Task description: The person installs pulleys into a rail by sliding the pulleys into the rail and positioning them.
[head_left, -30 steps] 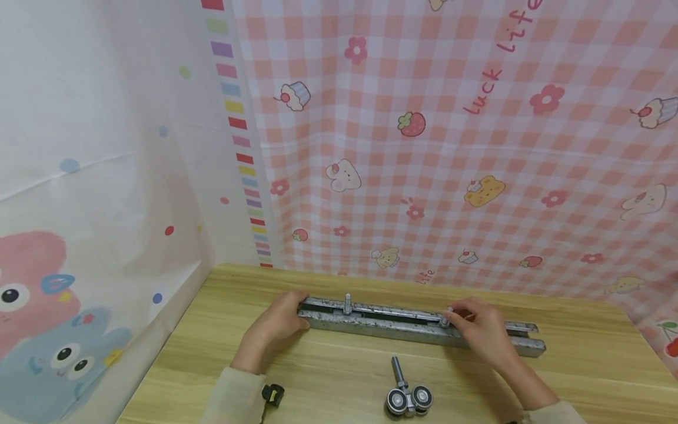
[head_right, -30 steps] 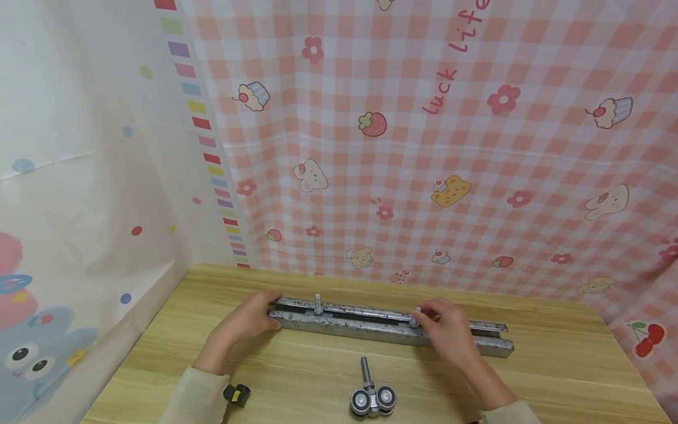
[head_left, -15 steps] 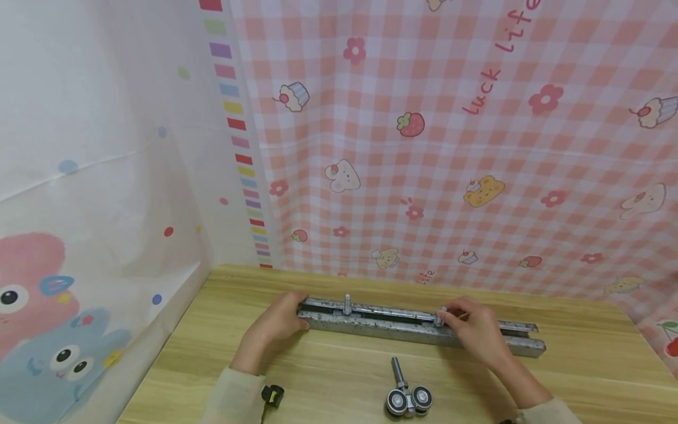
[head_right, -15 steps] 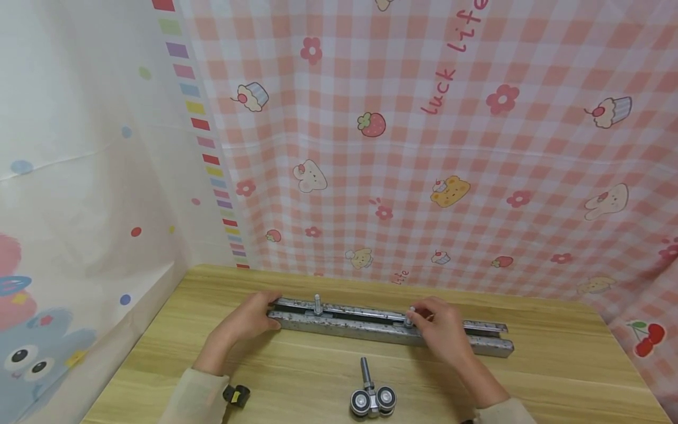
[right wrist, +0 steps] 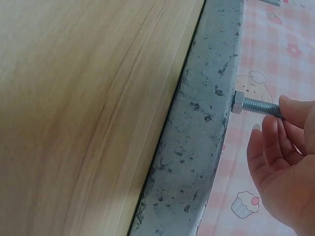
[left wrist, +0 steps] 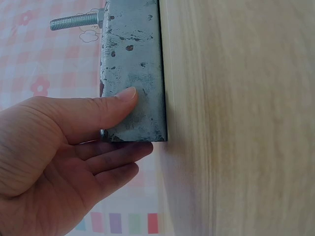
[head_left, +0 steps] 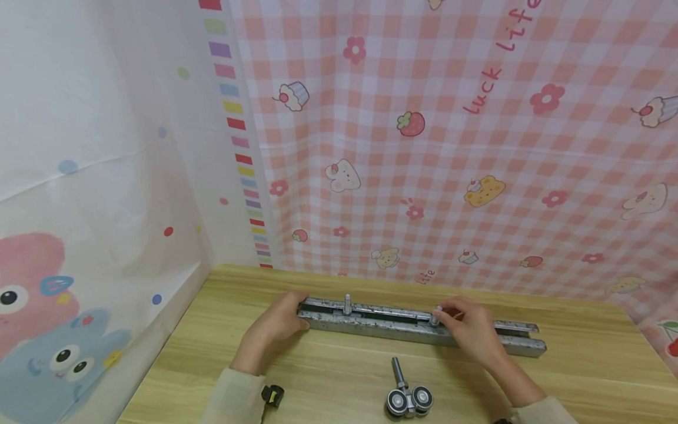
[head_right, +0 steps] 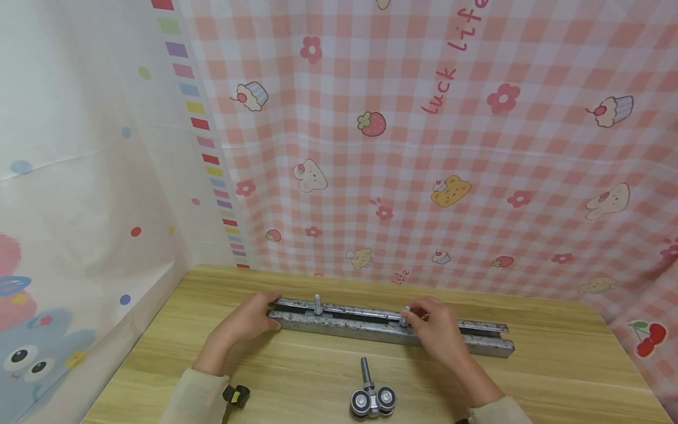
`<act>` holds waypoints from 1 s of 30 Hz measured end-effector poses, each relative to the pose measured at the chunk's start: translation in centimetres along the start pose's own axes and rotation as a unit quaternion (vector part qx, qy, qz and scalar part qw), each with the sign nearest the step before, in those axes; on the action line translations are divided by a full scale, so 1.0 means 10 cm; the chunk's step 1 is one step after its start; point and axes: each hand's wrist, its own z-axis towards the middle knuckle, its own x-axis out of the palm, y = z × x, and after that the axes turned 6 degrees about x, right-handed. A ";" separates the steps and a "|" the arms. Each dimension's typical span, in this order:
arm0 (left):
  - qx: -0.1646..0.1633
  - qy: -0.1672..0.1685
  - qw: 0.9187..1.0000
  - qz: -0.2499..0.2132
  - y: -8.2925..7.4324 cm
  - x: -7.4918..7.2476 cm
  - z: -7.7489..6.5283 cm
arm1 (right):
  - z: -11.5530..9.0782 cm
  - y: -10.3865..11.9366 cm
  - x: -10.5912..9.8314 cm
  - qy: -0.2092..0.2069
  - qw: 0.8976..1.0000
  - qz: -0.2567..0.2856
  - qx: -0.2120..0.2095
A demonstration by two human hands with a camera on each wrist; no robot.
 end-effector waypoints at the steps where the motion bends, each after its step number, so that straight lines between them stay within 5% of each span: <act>1: -0.002 0.001 1.000 -0.001 0.00 0.00 0.00 | 0.00 0.00 0.01 0.000 1.000 0.000 -0.001; 30: -0.002 0.003 1.000 0.001 0.01 0.00 0.00 | 0.02 0.09 0.09 0.012 1.000 0.007 -0.006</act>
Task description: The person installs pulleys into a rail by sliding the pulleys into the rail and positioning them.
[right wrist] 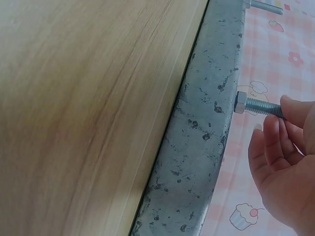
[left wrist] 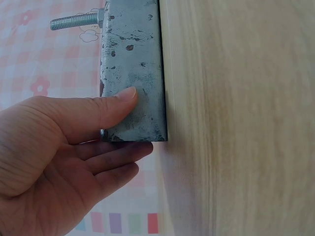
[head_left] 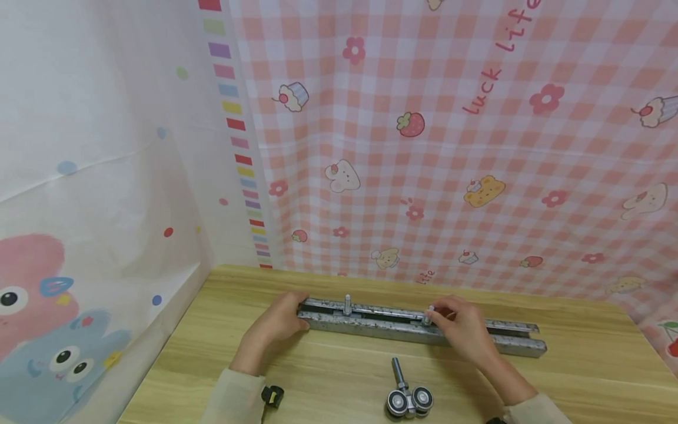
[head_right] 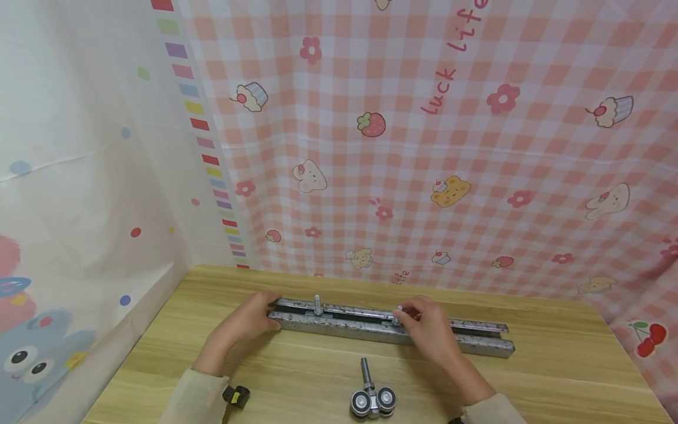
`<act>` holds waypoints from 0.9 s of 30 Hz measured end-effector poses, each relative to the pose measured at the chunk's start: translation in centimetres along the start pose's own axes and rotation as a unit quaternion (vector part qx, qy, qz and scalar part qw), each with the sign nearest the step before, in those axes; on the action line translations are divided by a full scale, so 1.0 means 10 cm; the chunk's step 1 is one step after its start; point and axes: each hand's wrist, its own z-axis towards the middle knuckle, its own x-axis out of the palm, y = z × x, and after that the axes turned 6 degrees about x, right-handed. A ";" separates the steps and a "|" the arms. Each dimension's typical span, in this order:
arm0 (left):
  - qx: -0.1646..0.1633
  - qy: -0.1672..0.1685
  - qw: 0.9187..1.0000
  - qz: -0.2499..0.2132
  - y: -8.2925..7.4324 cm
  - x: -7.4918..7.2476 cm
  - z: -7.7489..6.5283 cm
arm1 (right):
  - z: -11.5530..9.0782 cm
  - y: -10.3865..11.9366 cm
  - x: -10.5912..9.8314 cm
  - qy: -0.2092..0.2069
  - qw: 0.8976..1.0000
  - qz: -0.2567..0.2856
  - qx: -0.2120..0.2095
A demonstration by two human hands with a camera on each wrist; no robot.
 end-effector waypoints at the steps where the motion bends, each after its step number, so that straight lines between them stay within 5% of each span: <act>1: 0.001 0.000 1.000 0.001 0.00 0.00 0.00 | 0.00 0.00 0.00 0.001 1.000 0.001 0.002; 27: 0.006 -0.002 1.000 0.001 0.01 0.00 0.01 | 0.01 -0.02 0.03 0.004 1.000 0.008 -0.001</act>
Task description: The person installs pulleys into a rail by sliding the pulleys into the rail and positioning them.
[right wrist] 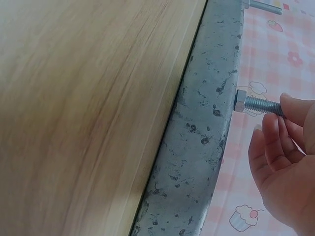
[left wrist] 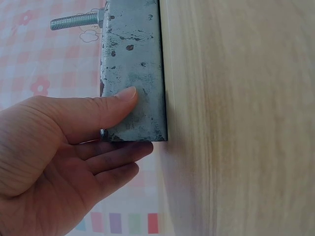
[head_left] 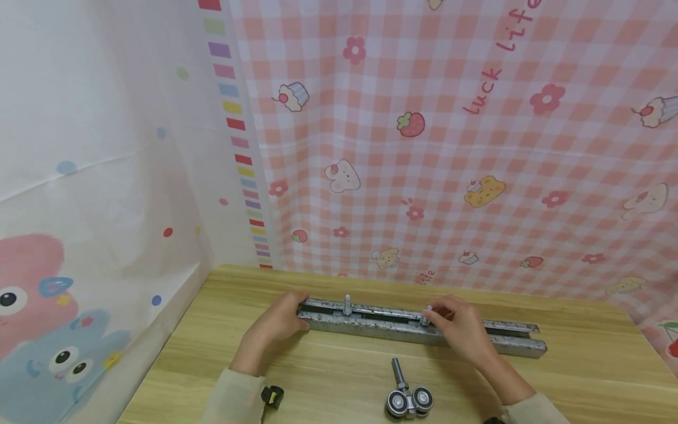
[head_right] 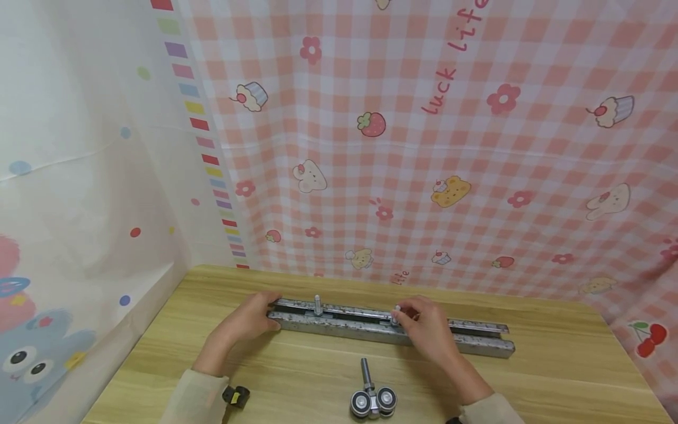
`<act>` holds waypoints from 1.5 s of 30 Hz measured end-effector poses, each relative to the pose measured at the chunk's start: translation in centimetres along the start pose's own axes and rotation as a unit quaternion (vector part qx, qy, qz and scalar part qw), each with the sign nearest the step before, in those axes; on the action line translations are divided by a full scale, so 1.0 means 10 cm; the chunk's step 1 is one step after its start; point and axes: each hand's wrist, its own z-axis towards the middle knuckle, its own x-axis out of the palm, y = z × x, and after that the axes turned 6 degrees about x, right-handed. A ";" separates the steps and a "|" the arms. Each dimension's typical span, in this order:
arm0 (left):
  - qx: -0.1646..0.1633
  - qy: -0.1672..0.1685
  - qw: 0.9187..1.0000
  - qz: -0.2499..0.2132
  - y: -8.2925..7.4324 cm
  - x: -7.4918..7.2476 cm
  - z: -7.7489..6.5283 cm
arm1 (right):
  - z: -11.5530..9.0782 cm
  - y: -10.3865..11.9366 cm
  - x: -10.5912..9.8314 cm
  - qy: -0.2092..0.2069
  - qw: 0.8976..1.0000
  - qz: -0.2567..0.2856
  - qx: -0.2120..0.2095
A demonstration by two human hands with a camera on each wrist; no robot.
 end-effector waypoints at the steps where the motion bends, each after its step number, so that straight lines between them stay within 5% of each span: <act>1: -0.001 0.000 1.000 -0.001 0.00 0.00 0.00 | 0.00 0.00 0.00 -0.001 1.000 0.000 0.000; 12: -0.002 -0.001 1.000 0.000 0.01 0.00 0.00 | -0.03 0.00 0.00 -0.025 0.998 -0.031 -0.040; 19: -0.008 0.005 1.000 -0.001 0.00 -0.01 0.00 | -0.06 0.01 -0.03 -0.103 0.978 -0.055 -0.175; 23: -0.008 -0.001 1.000 0.000 0.01 0.00 0.01 | -0.08 0.04 -0.06 -0.113 0.962 -0.051 -0.242; 34: -0.006 -0.007 1.000 0.002 0.00 0.01 0.02 | -0.25 0.13 -0.07 -0.021 0.961 -0.074 -0.266; 40: -0.004 -0.007 1.000 -0.001 0.00 0.00 0.01 | -0.34 0.13 -0.02 0.079 0.957 -0.056 -0.273; 45: 0.001 -0.008 1.000 -0.003 -0.01 0.00 0.01 | -0.34 0.12 0.03 0.169 0.956 -0.003 -0.240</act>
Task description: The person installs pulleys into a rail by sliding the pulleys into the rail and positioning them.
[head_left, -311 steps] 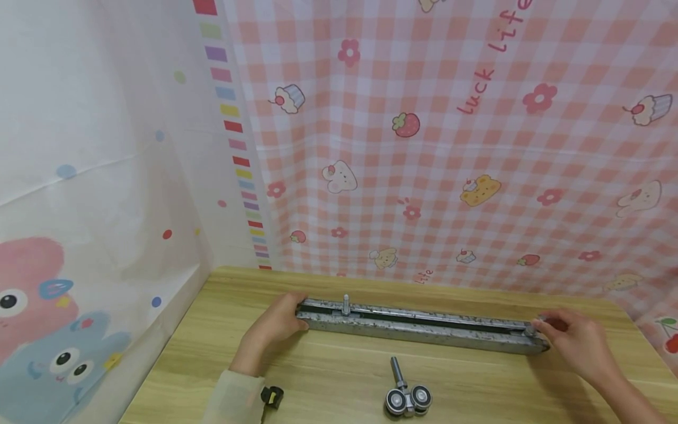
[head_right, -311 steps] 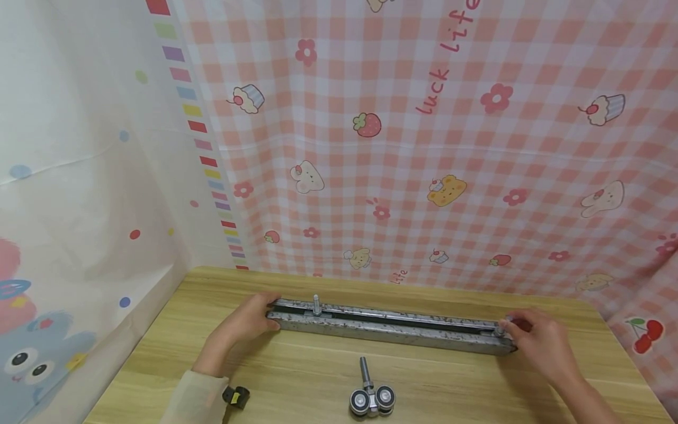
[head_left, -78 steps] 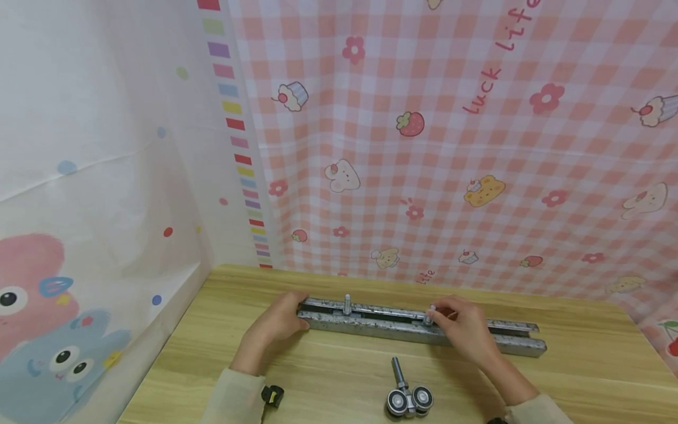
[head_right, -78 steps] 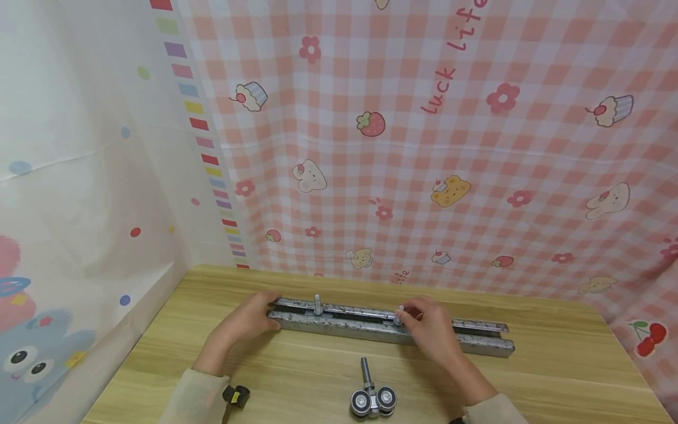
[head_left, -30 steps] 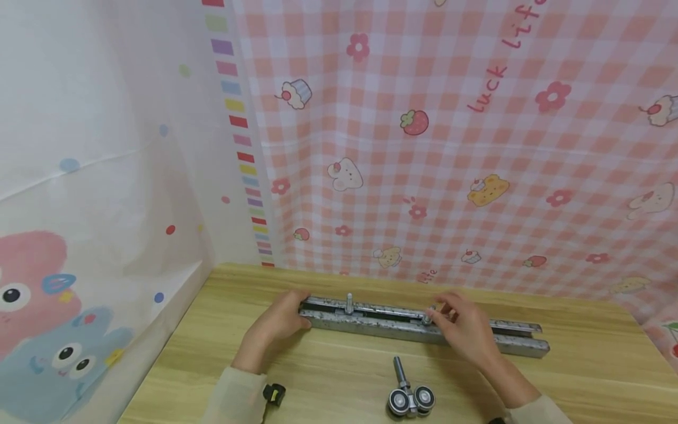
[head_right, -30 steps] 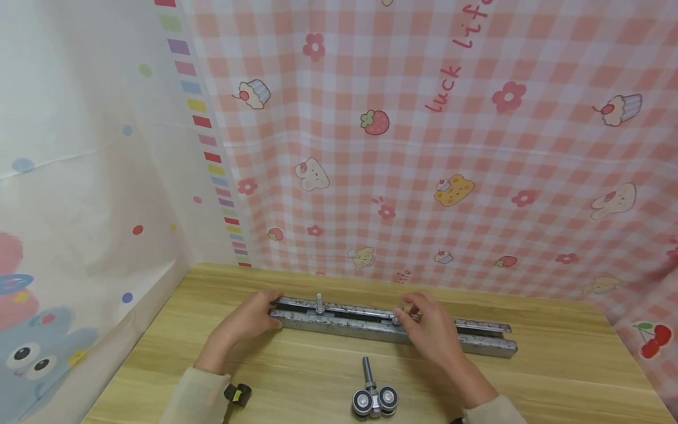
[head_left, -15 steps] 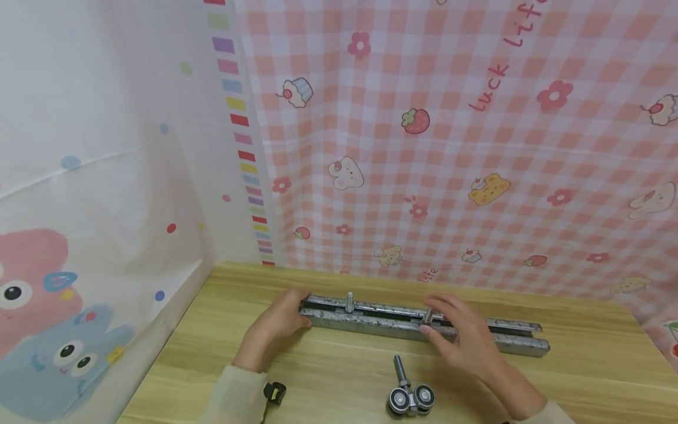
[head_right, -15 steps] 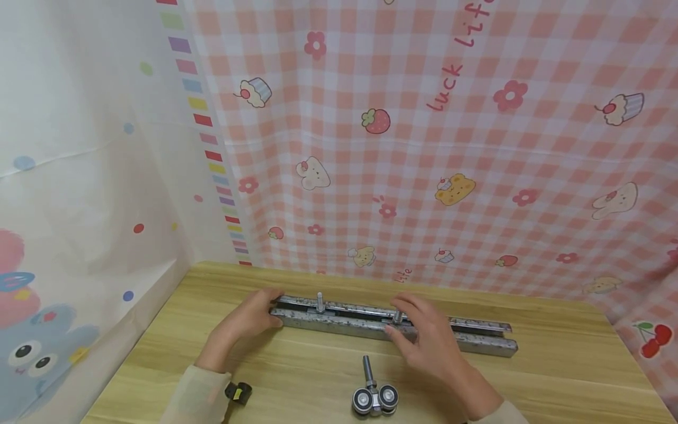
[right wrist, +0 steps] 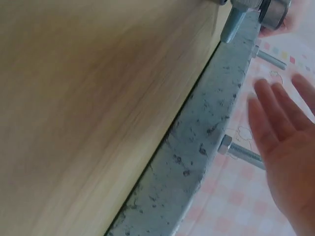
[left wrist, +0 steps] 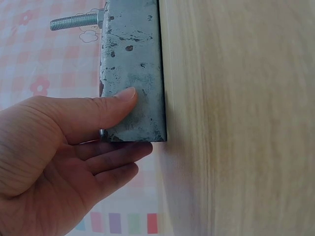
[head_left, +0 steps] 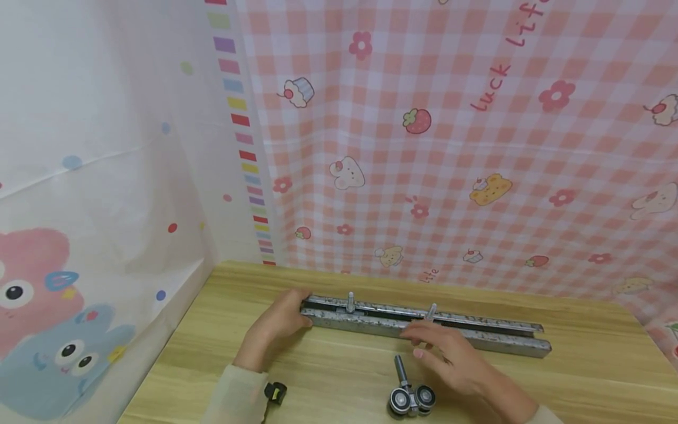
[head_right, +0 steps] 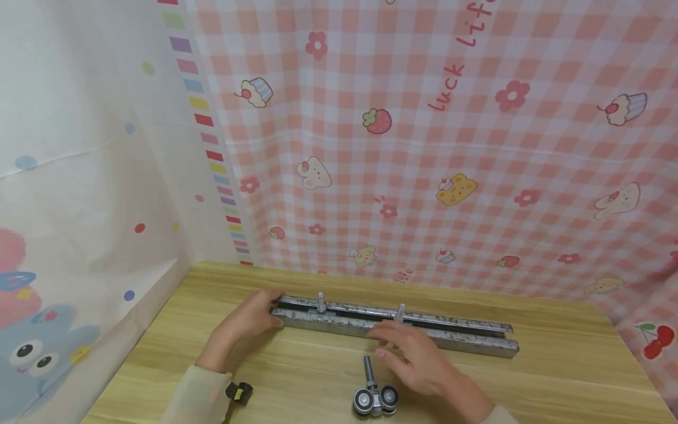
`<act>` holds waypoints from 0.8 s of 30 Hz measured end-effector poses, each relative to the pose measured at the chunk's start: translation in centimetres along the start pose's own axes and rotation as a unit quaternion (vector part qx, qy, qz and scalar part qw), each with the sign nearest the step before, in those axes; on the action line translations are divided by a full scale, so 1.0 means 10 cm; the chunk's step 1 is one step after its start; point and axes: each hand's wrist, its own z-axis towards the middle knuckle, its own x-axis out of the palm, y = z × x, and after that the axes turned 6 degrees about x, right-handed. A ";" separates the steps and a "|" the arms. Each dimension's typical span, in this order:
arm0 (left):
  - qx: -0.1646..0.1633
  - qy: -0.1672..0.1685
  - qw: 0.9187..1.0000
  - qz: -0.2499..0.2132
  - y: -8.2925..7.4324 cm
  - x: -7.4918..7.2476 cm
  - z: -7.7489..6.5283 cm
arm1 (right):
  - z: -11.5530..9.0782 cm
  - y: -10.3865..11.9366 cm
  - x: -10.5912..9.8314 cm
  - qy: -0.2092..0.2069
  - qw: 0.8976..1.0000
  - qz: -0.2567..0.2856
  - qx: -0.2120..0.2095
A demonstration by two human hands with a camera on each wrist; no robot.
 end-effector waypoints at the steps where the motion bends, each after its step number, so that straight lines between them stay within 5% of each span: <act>1: 0.000 0.000 1.000 0.000 0.00 0.00 0.00 | 0.01 -0.01 0.01 0.011 1.000 0.014 0.005; 5: -0.001 0.001 1.000 0.000 0.00 0.00 0.00 | 0.04 -0.03 0.03 0.048 0.997 0.040 0.035; 17: 0.002 -0.002 1.000 0.005 0.00 0.00 0.00 | 0.15 -0.07 0.14 0.125 0.982 -0.009 0.139; 24: 0.014 0.005 1.000 0.012 0.00 -0.01 -0.01 | 0.22 -0.07 0.23 0.154 0.977 0.023 0.147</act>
